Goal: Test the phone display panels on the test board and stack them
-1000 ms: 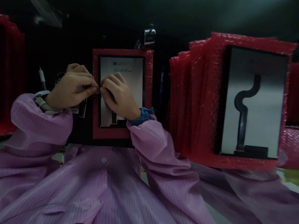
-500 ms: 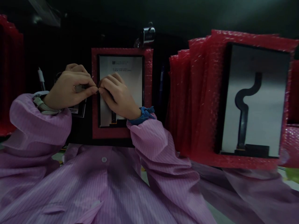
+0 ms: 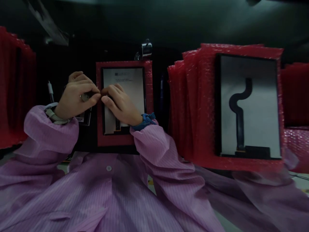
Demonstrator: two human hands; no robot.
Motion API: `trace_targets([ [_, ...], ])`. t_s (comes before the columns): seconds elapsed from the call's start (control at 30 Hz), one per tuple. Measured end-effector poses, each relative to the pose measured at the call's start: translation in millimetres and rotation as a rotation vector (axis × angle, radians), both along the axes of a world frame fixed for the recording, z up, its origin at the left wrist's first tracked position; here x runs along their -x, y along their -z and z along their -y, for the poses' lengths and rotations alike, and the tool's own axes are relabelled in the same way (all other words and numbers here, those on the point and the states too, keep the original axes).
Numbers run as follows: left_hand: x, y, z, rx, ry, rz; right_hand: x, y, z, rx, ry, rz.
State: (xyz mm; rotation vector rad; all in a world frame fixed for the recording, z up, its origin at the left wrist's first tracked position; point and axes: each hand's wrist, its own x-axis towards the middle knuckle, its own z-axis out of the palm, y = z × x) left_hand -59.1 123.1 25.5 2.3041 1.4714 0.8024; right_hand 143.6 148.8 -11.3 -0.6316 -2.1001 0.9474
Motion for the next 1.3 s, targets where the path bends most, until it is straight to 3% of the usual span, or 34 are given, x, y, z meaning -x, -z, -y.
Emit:
trace_targets([
  [0.07, 6, -5.7, 4, -0.119, -0.077, -0.002, 0, 1.7, 0, 0.060, 0.049, -0.051],
  [0.17, 15, -14.1, 24, -0.341, -0.332, 0.071, 1, 6.5, -2, 0.168, 0.163, -0.126],
  [0.27, 18, -12.3, 57, -0.364, -0.528, 0.122, 3, 10.5, -5, 0.248, 0.246, -0.157],
  [0.33, 14, -4.2, 79, -0.337, -0.504, 0.020, 4, 10.6, -7, 0.273, 0.270, -0.156],
  [0.43, 5, 11.8, 101, -0.205, -0.410, -0.302, 4, 7.3, -7, 0.236, 0.284, -0.108],
  [0.53, 0, 23.0, 109, 0.029, -0.387, -0.590, 2, 3.2, -7, 0.159, 0.290, -0.037],
  [0.67, 1, 27.6, 110, 0.185, -0.398, -0.715, 1, 0.8, -7, 0.140, 0.284, 0.007],
  [0.87, 5, 34.0, 114, 0.122, -0.398, -0.781, 3, 2.1, -9, 0.118, 0.284, 0.053],
  [1.03, 10, 41.5, 118, 0.047, -0.400, -0.757, -4, -6.1, -5, 0.005, 0.289, 0.173],
  [1.17, 16, 46.5, 121, -0.041, -0.372, -0.733, -31, -8.8, 18, -0.060, 0.429, 0.316],
  [1.3, 21, 48.7, 120, -0.098, -0.298, -0.723, -62, 1.4, 56, -0.017, 0.572, 0.392],
])
